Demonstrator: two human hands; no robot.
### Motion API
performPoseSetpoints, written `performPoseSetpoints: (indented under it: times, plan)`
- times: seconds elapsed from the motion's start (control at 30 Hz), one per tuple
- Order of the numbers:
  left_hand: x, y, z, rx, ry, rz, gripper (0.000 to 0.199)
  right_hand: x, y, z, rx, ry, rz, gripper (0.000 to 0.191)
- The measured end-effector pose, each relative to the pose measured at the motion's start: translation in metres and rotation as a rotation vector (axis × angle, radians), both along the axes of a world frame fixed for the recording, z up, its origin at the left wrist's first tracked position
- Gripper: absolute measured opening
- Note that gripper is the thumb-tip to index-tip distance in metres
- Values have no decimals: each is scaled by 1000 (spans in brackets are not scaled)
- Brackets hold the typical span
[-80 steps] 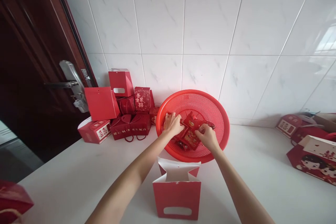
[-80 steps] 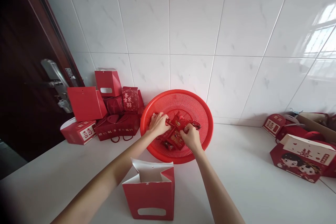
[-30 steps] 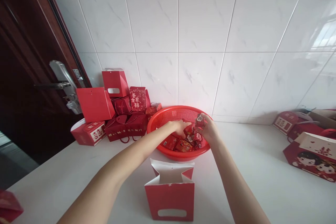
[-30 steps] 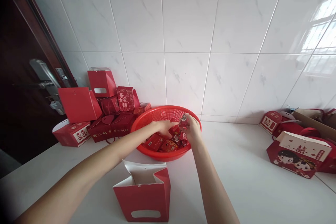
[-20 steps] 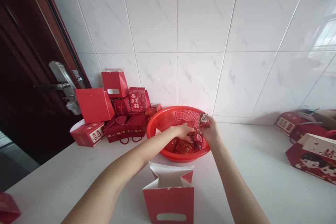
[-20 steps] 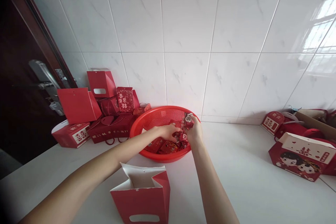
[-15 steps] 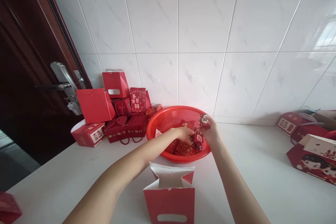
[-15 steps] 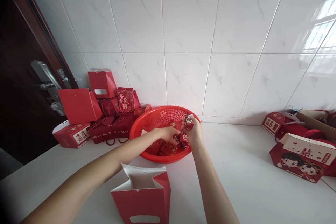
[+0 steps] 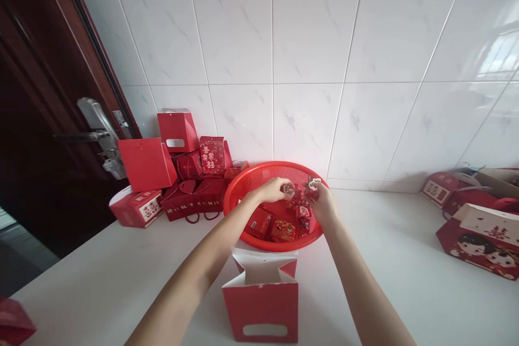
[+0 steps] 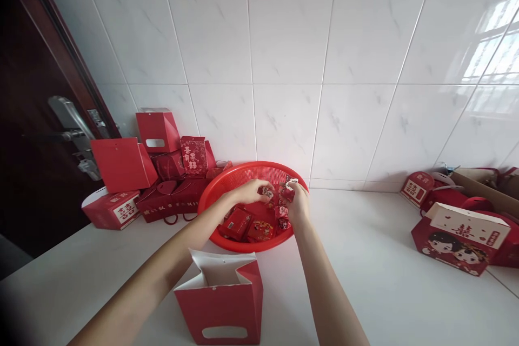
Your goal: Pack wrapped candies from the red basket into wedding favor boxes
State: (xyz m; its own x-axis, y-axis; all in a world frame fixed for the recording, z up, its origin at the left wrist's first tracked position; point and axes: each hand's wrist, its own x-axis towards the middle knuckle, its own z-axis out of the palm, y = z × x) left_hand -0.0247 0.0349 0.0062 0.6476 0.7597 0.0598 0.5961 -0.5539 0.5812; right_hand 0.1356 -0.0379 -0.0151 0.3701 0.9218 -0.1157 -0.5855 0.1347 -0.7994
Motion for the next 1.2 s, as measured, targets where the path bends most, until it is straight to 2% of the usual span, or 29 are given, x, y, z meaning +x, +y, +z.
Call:
performPoseSetpoints:
  times: [0.2,0.43,0.57,0.67,0.9,1.03,1.2]
  plan:
    - [-3,0,3,-3,-206,7,38,-2,-3,1,24,-40,-10,5]
    - [-2,-3,6,-38,-284,0,30,-4,-5,2,36,-63,-8,16]
    - [-1,-2,5,-97,-246,-8,20,-5,-4,2,31,-73,-1,16]
    - [-1,0,2,-171,-137,-11,16,-5,-4,2,31,-76,-12,18]
    - [3,-5,-1,-306,106,-27,26,-4,-2,-1,32,-84,-19,20]
    - [3,-5,0,-313,72,-3,27,-4,-1,-1,29,-84,-31,15]
    - [0,0,2,-293,-109,53,13,-5,-1,-1,15,-104,-53,11]
